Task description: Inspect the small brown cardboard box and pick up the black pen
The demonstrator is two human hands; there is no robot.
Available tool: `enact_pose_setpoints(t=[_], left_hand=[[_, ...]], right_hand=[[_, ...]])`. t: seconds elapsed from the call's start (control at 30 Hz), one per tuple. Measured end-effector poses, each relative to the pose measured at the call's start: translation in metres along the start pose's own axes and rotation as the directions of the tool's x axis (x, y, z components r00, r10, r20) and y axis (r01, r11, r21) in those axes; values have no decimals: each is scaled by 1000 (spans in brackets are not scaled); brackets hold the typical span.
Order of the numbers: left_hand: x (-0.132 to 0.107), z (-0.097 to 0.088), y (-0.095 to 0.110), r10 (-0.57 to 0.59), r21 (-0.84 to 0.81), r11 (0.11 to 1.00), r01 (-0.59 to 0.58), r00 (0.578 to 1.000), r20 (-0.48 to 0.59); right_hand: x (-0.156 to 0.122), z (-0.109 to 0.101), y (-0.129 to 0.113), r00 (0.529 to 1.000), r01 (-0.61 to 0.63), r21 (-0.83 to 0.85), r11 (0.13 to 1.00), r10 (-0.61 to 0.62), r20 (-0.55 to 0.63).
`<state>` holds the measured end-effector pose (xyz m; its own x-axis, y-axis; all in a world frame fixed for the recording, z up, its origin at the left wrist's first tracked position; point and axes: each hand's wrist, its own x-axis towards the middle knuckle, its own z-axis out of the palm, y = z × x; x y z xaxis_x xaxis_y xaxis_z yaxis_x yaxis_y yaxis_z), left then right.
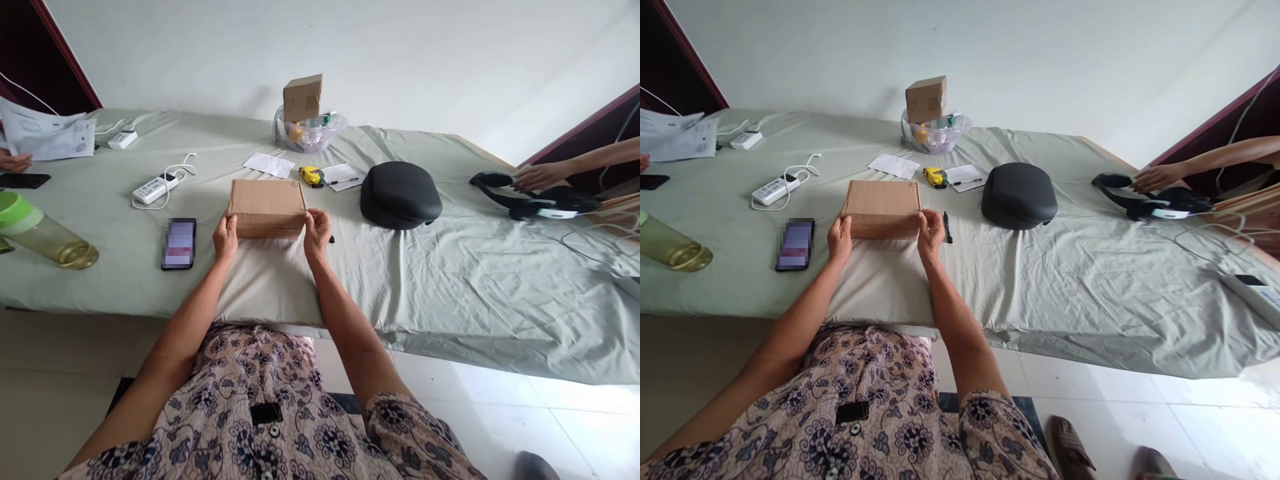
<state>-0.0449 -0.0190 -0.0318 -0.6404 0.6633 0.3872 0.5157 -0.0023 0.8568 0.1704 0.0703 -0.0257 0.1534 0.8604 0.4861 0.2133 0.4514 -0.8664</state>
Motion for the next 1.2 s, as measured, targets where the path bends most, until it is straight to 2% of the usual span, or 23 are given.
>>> enact_pose_setpoints(t=[0.23,0.47,0.57,0.73,0.93,1.03,1.2], left_hand=[[3,0,1,-3,25,1000,2,999,41],[7,-3,2,-16,158,987,11,1000,27],[7,-5,5,-12,204,979,8,1000,21],[4,-8,7,-31,348,937,13,998,47],[1,-9,4,-71,486,874,9,991,109],[2,-9,2,-60,464,886,-3,991,120],[4,-8,-1,62,277,958,-77,996,65]], right_hand=[[2,-2,0,1000,-6,21,1000,5,27],[10,-5,13,986,-76,-29,997,79,145],[15,-10,17,967,-108,-91,990,126,223],[19,-18,18,945,-69,-209,976,130,299],[14,-17,25,906,-33,-487,873,232,355],[14,-16,29,916,-13,-455,890,193,352],[17,-17,29,961,6,-242,970,61,269]])
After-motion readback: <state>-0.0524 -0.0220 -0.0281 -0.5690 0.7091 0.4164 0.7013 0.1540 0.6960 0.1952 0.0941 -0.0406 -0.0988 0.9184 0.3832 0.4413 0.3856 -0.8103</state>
